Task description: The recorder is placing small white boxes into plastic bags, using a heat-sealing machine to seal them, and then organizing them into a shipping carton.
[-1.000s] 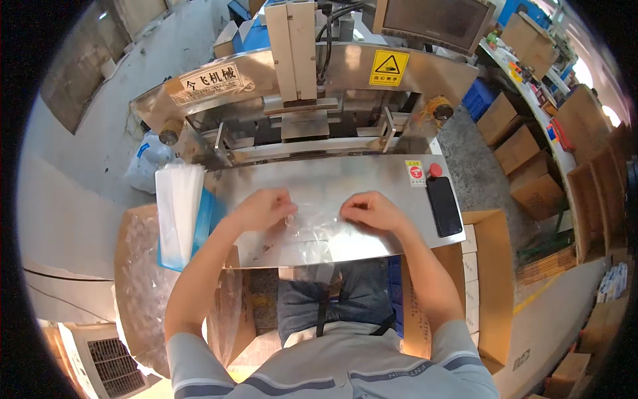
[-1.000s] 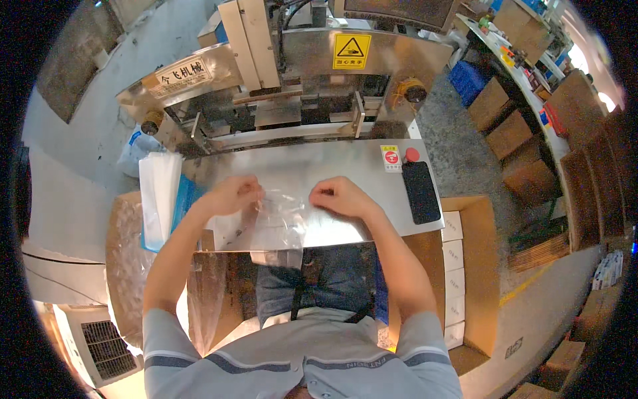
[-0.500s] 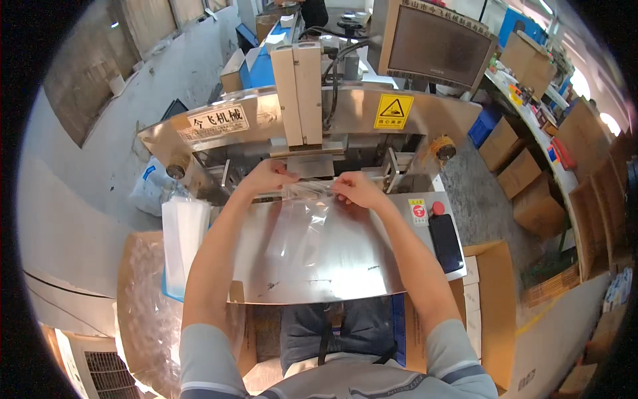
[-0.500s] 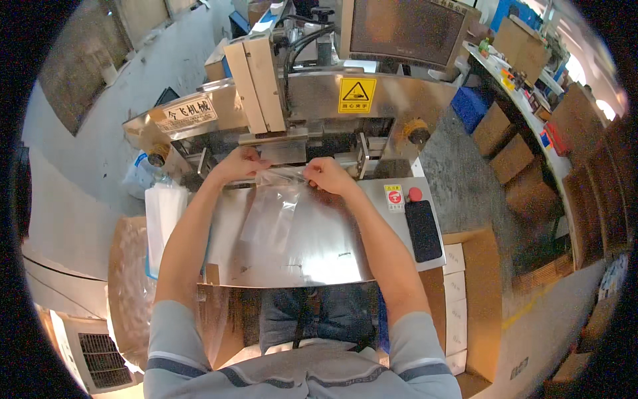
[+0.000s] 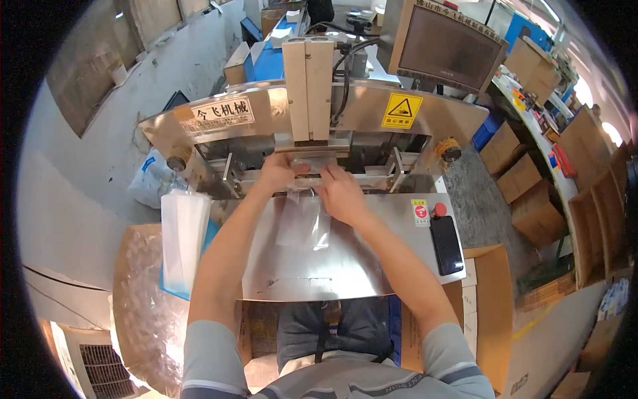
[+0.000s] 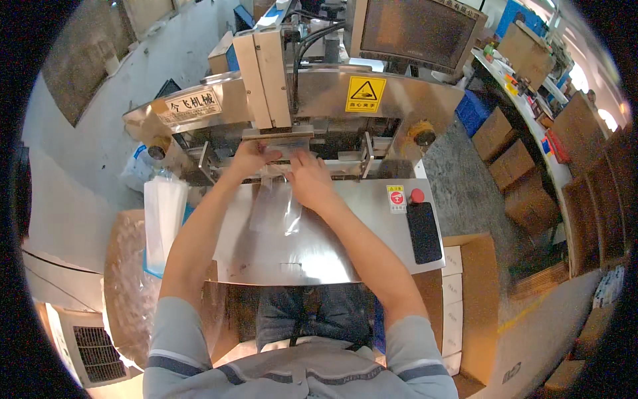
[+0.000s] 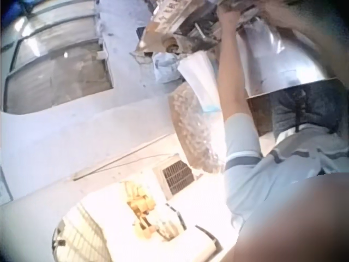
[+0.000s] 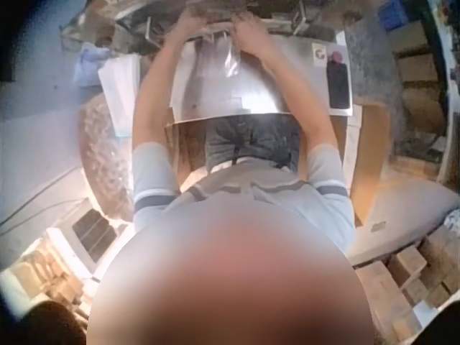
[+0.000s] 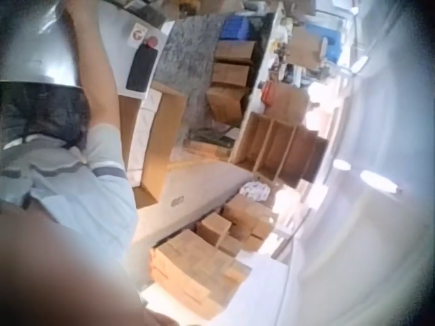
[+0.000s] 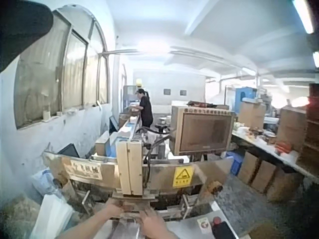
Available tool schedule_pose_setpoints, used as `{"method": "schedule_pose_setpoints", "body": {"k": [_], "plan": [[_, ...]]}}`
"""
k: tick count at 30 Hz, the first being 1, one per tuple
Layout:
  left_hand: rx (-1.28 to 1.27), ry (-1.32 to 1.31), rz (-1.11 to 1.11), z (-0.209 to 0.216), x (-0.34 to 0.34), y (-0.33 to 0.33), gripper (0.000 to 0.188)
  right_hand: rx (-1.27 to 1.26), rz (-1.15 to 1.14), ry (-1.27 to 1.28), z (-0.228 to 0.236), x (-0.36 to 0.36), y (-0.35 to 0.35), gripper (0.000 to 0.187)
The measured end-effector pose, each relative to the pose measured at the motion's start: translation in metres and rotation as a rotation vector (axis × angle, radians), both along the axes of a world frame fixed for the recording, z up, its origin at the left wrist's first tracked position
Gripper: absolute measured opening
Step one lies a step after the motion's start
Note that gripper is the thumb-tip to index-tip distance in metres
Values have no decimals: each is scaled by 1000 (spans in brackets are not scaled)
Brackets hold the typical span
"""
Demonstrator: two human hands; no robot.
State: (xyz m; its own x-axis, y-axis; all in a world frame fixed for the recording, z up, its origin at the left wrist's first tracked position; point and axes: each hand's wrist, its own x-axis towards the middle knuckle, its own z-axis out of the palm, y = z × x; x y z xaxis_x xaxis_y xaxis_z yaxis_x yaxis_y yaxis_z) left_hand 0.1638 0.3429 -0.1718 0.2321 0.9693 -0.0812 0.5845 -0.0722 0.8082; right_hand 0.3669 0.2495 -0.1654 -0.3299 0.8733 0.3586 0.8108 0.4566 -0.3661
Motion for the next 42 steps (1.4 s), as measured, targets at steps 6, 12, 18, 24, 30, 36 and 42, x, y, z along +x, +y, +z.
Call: {"method": "schedule_pose_setpoints", "body": {"k": [6, 12, 18, 24, 30, 36, 42], "plan": [[570, 199, 116, 2, 26, -134, 58, 109, -16, -63, -14, 13, 2, 52], [578, 423, -15, -36, 43, -253, 68, 126, 36, -59, -13, 23, 15, 50], [628, 387, 50, -44, 43, -259, 64, 69, -49, -128, -3, 8, 3, 54], [619, 408, 86, -41, 47, -262, 62, 128, -85, -110, -15, 3, -3, 54], [603, 403, 91, -40, 44, -261, 63, 68, -50, -135, -9, 1, 4, 57], [634, 369, 82, -47, 45, -261, 63, 82, -68, -177, -12, -4, 6, 57], [614, 411, 100, -49, 45, -261, 63, -32, -104, -210, -9, -7, 6, 58]]}}
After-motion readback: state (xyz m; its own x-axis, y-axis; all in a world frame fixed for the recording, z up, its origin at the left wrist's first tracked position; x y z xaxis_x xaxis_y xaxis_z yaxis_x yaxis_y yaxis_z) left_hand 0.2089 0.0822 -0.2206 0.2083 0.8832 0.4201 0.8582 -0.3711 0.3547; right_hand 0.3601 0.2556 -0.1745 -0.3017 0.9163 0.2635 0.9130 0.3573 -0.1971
